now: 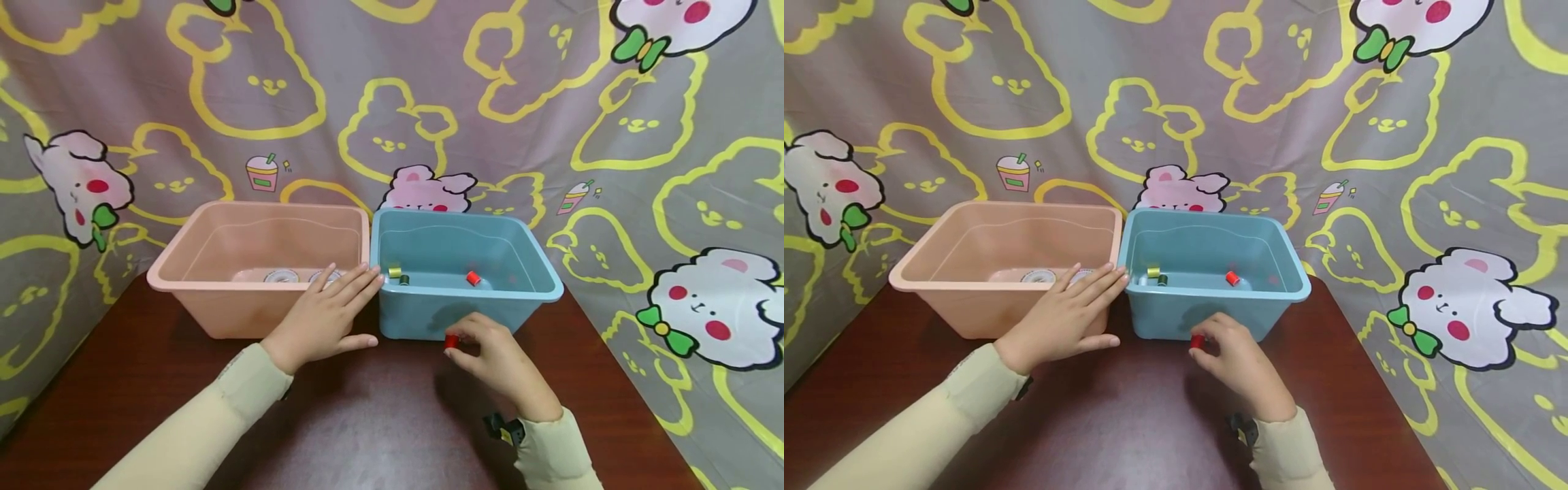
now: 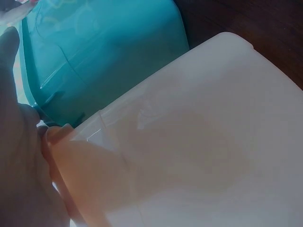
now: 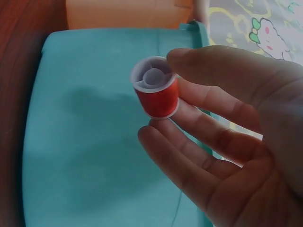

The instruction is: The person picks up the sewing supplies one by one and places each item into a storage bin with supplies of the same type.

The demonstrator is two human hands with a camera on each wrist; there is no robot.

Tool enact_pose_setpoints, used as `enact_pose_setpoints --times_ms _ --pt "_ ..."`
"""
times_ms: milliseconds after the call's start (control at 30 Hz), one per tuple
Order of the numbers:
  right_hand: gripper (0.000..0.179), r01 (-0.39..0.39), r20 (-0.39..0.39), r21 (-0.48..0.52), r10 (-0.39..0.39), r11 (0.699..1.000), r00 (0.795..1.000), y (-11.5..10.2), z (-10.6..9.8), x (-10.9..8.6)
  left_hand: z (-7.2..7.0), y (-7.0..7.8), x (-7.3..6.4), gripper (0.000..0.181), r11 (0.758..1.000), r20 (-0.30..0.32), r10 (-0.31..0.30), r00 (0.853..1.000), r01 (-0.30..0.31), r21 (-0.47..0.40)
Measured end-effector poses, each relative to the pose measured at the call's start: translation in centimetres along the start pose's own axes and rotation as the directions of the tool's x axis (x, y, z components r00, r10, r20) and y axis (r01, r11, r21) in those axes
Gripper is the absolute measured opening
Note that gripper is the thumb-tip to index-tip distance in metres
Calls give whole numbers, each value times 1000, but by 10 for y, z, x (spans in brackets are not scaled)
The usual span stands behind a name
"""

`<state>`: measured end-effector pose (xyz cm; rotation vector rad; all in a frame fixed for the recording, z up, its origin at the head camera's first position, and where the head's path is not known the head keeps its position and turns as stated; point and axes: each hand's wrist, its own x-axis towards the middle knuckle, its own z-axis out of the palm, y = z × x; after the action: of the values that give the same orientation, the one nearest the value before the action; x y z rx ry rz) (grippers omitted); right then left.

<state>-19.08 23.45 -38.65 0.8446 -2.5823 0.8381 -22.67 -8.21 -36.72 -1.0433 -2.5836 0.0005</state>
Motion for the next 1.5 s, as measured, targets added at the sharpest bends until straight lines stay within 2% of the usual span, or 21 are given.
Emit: enact_pose_setpoints --times_ms 233,567,867,1000,1133,1267,1500 --pt "27 -8 -37 30 10 1000 999 -9 -4 4 0 0 -1 91 1000 -12 9 1000 -9 -4" --pt "25 2 -67 19 -1 1000 998 -14 -8 10 1 0 -2 88 1000 -25 16 1000 -16 2" --pt "23 43 -110 36 -39 998 993 -20 -16 18 0 0 -5 82 999 -70 35 997 -36 -2" --pt "24 62 -131 48 -55 997 990 -21 -19 21 2 0 -5 85 999 -80 36 996 -37 -18" --pt "25 99 -162 54 -89 994 983 -22 -22 24 4 0 -5 86 999 -93 39 995 -42 -26" --pt "25 134 -199 50 -121 990 972 -24 -25 30 3 0 -5 78 999 -87 37 996 -39 -19" --pt "31 135 -297 36 -118 990 948 -26 -28 43 0 1 -4 77 1000 -63 22 998 -23 -13"
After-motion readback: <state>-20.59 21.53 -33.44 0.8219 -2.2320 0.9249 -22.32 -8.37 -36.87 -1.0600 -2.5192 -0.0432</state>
